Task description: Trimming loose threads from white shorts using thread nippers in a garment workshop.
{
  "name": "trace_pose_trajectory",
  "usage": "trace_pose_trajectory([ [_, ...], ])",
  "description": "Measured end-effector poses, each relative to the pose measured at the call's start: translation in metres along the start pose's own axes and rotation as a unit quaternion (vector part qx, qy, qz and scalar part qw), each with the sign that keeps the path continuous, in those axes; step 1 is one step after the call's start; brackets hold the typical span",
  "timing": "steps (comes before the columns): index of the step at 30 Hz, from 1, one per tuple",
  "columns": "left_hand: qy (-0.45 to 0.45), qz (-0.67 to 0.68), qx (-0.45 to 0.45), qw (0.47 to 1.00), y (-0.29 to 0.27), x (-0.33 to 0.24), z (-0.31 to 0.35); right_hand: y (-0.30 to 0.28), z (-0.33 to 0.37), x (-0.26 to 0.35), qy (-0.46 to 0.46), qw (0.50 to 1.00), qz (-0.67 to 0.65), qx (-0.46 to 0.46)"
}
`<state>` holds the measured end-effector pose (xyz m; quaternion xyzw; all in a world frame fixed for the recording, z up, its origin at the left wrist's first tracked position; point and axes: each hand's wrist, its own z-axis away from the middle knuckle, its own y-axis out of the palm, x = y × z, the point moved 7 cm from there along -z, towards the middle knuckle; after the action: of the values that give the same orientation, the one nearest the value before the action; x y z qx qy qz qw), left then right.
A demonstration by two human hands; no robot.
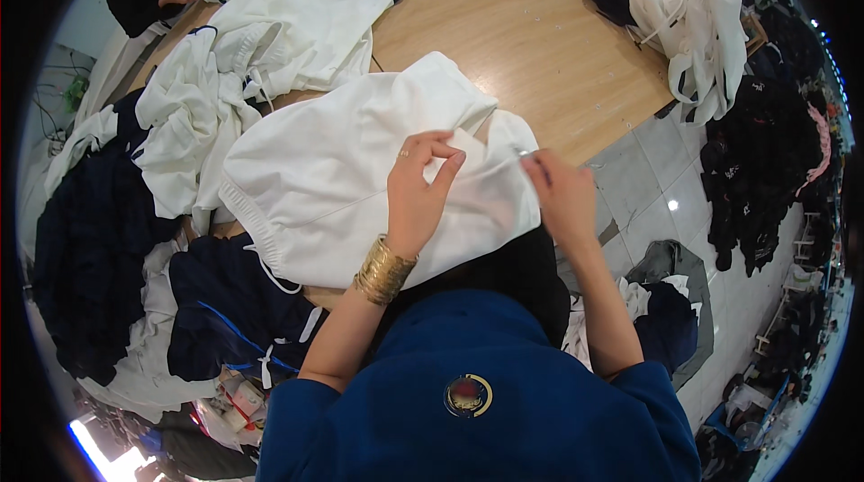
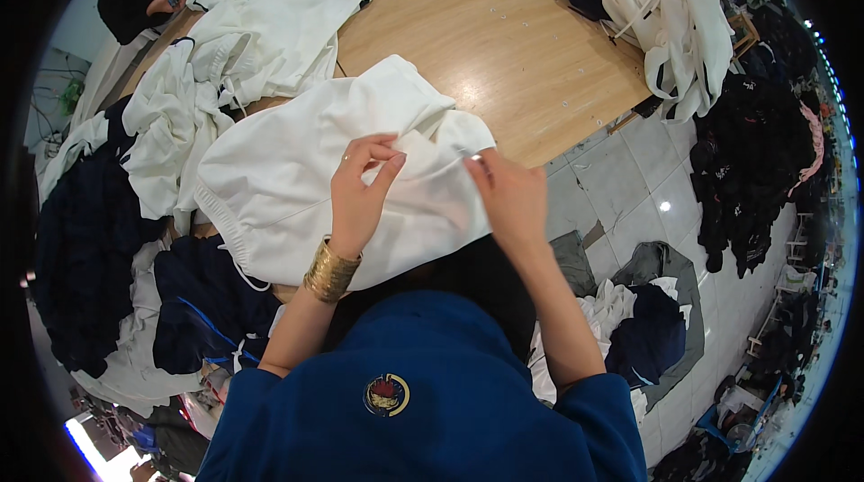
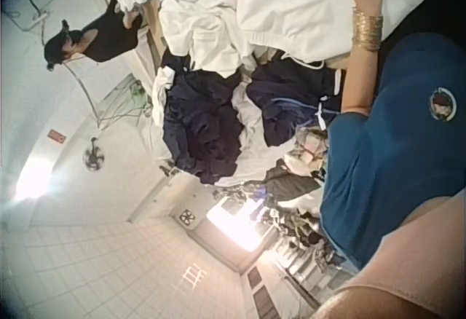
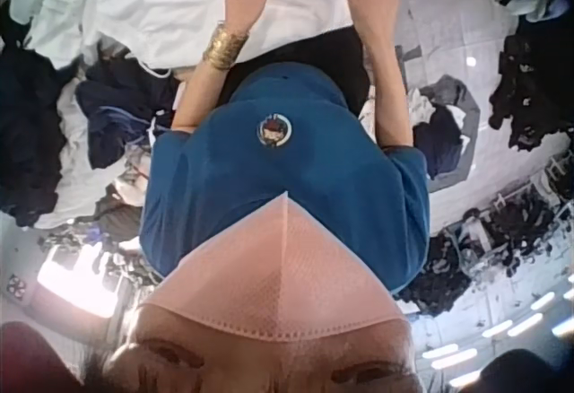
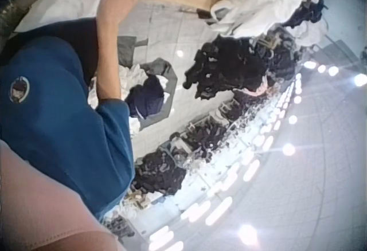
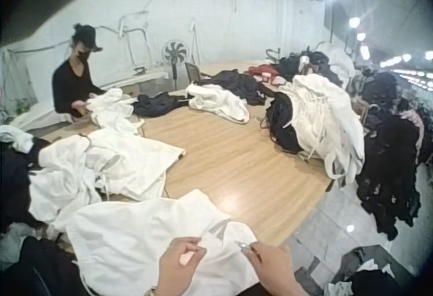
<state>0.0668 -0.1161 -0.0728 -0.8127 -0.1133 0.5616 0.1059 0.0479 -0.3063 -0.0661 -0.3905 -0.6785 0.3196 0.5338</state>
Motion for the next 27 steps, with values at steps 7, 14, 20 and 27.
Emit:
trace_pose_trajectory([
  [7, 0.09, 0.029, 0.589, 0.803, 0.12, -0.062, 0.1, -0.024, -0.057, -0.034, 0.128, 0.977, -0.158, -0.065],
  [14, -0.147, 0.177, 0.358, 0.905, 0.044, 0.003, 0.013, 0.015, -0.079, -0.076, 0.149, 0.965, -0.214, 0.007],
  [20, -0.029, -0.109, 0.022, 0.993, -0.057, 0.06, -0.1, 0.069, -0.121, -0.06, 0.054, 0.978, -0.201, 0.02],
  [27, -0.105, -0.269, 0.123, 0.949, -0.039, 0.112, -0.099, 0.11, -0.143, -0.038, 0.078, 0.955, -0.214, 0.189],
])
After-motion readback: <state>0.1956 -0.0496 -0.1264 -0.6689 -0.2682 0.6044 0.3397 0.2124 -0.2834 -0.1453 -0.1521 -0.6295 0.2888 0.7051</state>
